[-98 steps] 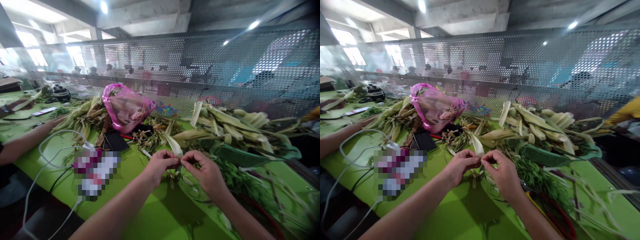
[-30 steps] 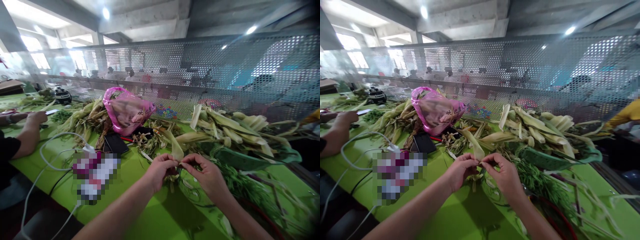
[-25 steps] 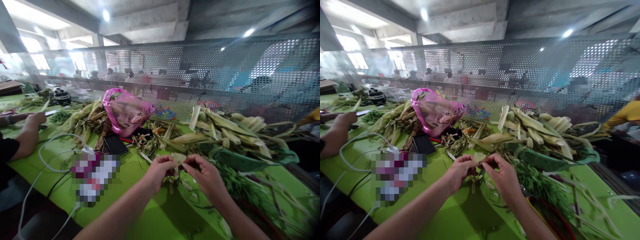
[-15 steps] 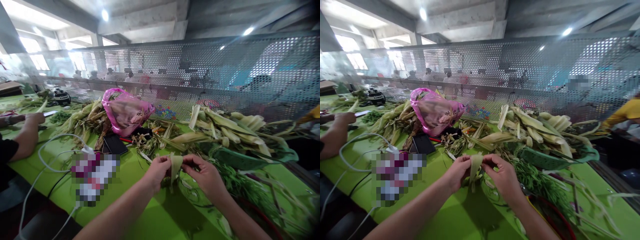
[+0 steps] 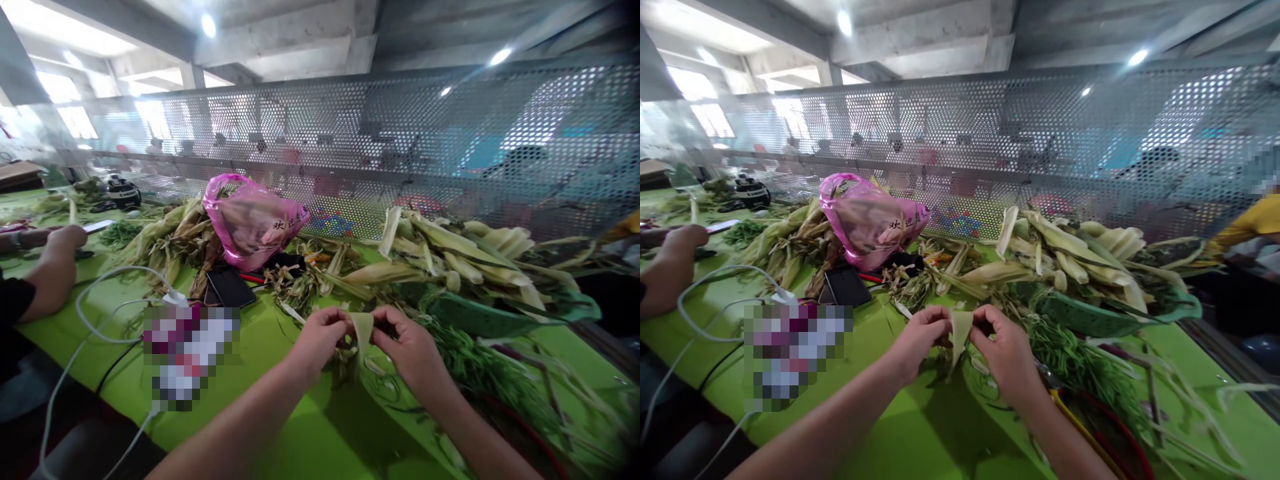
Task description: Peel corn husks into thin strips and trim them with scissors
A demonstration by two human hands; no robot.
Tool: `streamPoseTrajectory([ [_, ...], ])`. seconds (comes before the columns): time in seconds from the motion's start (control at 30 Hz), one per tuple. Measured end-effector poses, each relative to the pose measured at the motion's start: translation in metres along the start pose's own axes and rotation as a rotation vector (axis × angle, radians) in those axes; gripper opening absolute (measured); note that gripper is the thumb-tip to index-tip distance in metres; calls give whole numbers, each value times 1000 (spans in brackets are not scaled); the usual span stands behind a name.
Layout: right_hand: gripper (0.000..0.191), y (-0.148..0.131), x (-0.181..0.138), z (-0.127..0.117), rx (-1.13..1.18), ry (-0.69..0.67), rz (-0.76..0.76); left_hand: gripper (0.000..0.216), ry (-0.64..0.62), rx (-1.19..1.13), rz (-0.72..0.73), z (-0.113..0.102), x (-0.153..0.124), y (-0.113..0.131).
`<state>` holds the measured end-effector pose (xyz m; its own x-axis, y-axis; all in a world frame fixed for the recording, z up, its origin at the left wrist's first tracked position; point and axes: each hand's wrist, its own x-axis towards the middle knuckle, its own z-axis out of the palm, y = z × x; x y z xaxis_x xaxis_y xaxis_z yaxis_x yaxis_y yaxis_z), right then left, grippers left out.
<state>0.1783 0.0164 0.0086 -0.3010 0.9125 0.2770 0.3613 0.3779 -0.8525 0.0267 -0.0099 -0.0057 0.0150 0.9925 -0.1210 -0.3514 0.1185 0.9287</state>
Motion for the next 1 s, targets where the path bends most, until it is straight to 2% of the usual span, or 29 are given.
streamPoseTrajectory([
  [0.17, 23, -1, 3, -1, 183, -62, 80, 18, -60, 123, 71, 1, 0, 0],
  [0.27, 28, 3, 6, -2, 242, -94, 108, 18, -88, 84, 20, -1, 0, -3],
  [0.4, 38, 9, 8, -5, 276, -46, 174, 17, -81, 39, -39, -5, 2, -5],
  [0.5, 30, 9, 7, -8, 227, -11, 93, 14, -29, -52, -81, -7, 3, -3],
  [0.6, 22, 7, 5, -7, 140, -41, -38, 14, 5, -126, -105, -8, 4, -2],
  [0.73, 15, 6, 3, -4, 34, -22, -148, 15, -46, -174, -100, -9, 4, -3],
  [0.87, 12, 5, 4, -5, -42, -14, -173, 17, -106, -195, -112, -11, 4, -6],
  [1.0, 15, 6, 5, -5, -78, -29, -136, 16, -100, -164, -89, -11, 5, -6],
])
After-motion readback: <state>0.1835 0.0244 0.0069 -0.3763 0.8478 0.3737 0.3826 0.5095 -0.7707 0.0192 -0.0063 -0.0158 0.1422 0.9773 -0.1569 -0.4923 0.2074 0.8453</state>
